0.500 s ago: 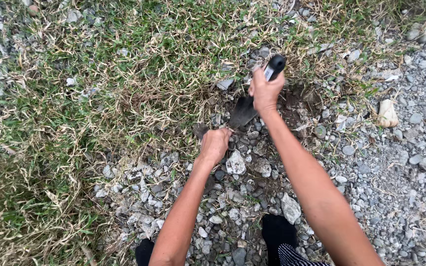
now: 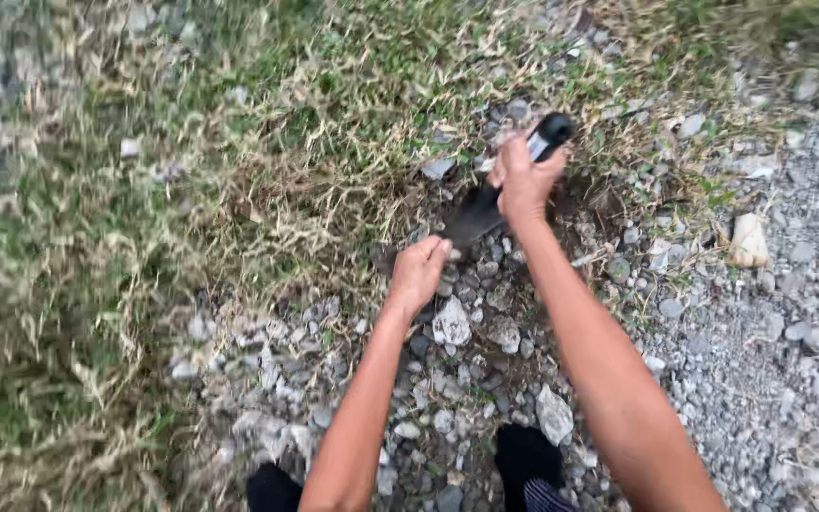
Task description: The person uses a small hand trowel to loosen soil and pull weeds from a gravelly patch with sparse grass. They repeatedly scrape the ground, lift clumps of grass and roots, and discard them to the side.
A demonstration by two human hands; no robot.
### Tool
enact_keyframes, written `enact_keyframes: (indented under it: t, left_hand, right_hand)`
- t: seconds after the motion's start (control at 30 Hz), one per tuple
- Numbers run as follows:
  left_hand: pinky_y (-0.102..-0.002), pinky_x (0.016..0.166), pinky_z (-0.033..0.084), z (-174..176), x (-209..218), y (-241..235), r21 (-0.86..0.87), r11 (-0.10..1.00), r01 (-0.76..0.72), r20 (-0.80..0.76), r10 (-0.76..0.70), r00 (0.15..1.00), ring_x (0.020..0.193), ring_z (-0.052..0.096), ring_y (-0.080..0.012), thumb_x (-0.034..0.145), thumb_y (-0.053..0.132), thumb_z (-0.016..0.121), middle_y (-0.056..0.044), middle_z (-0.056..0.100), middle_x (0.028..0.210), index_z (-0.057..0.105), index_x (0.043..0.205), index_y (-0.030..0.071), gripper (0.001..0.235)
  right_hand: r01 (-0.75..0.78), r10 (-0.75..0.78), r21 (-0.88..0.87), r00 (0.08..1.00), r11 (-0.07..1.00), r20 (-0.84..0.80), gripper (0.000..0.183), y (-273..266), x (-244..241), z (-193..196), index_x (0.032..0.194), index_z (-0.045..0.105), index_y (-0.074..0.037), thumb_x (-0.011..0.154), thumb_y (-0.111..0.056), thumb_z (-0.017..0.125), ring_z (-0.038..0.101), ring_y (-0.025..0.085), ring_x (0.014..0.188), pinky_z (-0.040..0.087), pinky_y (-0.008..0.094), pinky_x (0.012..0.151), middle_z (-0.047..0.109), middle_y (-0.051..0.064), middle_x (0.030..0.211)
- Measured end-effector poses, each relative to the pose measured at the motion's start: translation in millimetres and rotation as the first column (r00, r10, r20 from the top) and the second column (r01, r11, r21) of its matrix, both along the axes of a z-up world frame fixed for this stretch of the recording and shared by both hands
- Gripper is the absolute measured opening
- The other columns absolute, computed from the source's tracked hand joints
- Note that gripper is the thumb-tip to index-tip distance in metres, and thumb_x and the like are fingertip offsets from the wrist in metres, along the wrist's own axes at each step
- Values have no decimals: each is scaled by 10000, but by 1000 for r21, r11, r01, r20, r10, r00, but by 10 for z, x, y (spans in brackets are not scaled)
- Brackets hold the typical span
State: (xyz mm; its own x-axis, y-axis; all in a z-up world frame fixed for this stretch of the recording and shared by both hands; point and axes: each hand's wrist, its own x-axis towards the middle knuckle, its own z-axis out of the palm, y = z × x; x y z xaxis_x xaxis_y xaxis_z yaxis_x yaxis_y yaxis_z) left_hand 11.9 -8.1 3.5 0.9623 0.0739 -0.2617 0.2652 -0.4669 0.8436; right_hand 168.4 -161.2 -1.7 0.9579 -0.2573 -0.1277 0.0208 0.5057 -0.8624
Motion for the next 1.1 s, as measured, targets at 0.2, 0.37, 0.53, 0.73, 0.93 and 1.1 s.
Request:
enact_keyframes:
  t: [0.2,0.37,0.53,0.73,0.93,1.1]
  left_hand:
    - [-214,464,363,-156,-57,-153,-671,671,-315,-428,-4,904,545,473,-72,1098,321,433,-67,567,731,686,1214,181,311]
    - [-231,425,293,-314,-141,-330,-683,282,-674,-557,397,730,525,361,-54,1089,255,403,-5,533,829,476,1022,123,166]
    - [-253,413,280,-378,-375,-417,-735,110,-669,-537,508,673,511,346,-74,1071,211,390,7,471,771,439,967,123,145]
    - [-267,441,312,33,-408,-9,-683,182,-707,-447,661,602,561,399,-86,1066,192,385,-7,483,779,442,935,107,166]
    - [-263,402,282,403,-261,482,-764,209,-611,-328,689,646,521,330,-95,1061,187,354,-10,425,728,380,877,132,194]
    - [-277,421,277,619,170,793,-696,298,-654,-260,744,616,542,343,-97,974,87,333,-28,486,775,379,868,120,120]
  right_hand:
    - [49,-15,-146,974,988,226,163,-471,268,448,968,516,-39,1042,0,655,468,182,463,426,331,358,537,81,693]
    - [261,-187,248,940,933,-286,286,-128,199,320,991,523,-28,1026,-287,405,670,112,594,571,280,521,652,45,752]
    - [-37,44,-97,997,995,69,184,50,-134,316,995,529,-86,965,25,671,526,118,485,409,284,403,588,30,719]
    - [20,-13,-83,997,996,80,232,-80,-180,281,1149,483,-99,1011,-36,658,500,125,495,410,303,421,547,18,742]
    - [26,-31,106,998,994,51,211,-66,-336,60,1031,413,-102,1046,-49,617,459,120,474,383,300,415,479,33,682]
    - [97,-87,-32,971,995,221,191,-840,-108,220,953,479,-73,1031,60,592,410,128,423,371,305,356,524,53,720]
